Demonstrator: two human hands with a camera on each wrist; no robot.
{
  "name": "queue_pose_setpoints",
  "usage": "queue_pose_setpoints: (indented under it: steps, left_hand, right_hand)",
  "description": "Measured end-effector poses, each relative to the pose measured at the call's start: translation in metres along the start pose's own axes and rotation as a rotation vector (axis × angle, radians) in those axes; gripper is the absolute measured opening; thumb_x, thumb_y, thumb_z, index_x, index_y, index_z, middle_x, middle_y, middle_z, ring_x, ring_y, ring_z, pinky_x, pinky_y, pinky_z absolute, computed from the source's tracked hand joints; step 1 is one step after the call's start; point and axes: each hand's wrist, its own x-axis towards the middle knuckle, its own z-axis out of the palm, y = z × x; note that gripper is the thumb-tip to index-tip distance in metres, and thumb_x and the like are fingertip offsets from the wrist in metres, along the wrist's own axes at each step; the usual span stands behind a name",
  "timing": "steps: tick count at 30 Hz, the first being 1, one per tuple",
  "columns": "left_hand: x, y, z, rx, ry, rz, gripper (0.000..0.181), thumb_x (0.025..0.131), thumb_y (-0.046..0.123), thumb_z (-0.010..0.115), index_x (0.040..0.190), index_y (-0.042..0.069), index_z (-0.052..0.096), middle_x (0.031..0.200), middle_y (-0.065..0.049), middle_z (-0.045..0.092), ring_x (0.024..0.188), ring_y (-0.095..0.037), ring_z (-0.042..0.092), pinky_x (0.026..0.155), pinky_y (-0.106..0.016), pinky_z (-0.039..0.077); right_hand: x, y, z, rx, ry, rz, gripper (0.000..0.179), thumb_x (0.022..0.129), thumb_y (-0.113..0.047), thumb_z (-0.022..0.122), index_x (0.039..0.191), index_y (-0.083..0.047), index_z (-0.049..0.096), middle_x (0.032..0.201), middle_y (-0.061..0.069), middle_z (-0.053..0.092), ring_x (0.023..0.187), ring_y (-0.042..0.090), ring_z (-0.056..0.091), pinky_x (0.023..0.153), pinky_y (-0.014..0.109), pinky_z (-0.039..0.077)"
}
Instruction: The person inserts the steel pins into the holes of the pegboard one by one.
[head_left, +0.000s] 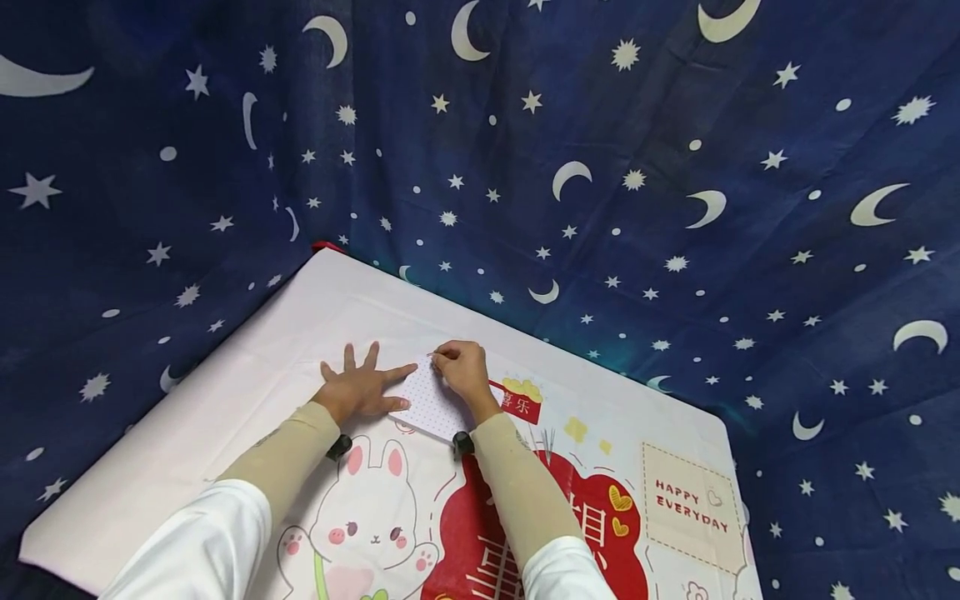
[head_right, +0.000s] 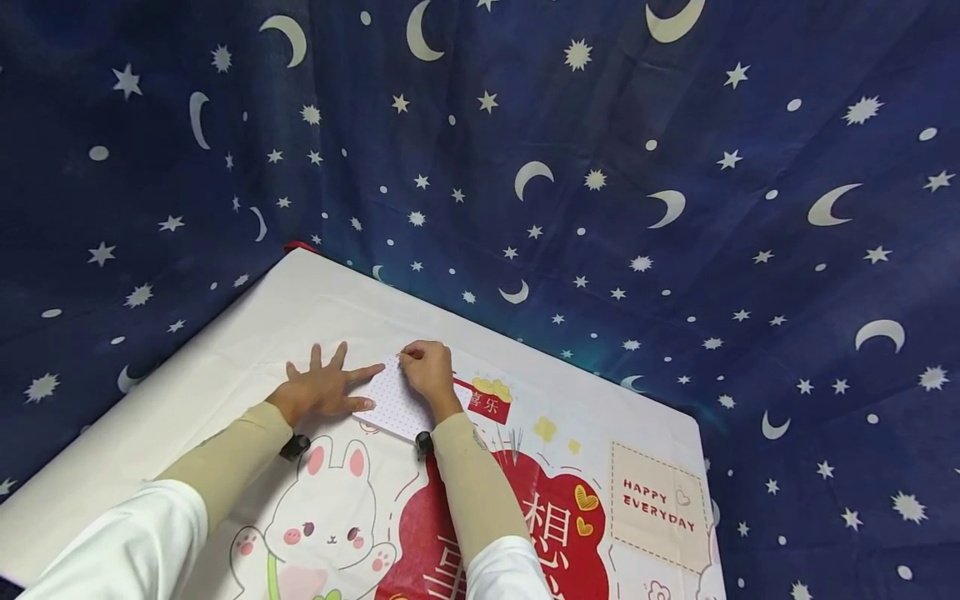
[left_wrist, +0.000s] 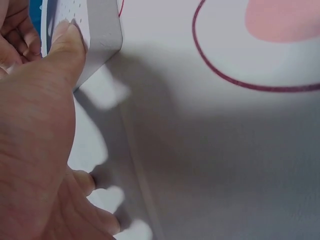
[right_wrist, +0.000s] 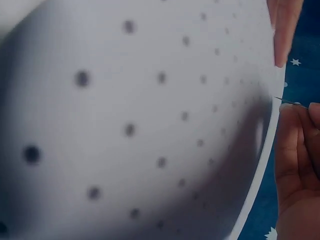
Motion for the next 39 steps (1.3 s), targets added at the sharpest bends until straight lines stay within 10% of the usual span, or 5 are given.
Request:
queue_pose_setpoints:
  steps: [39]
  left_hand:
    - [-0.0023,-0.003,0.0024,-0.027,0.004,-0.004,0.075,0.094,0.074,0.055,0.161,0.05,0.03,0.175,-0.025,0.008,0.154,-0.066,0.002,0.109,-0.091,0.016]
  right_hand:
    - [-0.0017,0.0056,0.0087,-0.113,0.019,-0.034,0.008,0.092,-0.007,0.076,0.087,-0.005,0.081,0.081,0.009,0.078,0.071,0.011,0.059,0.065,0.021,0.05]
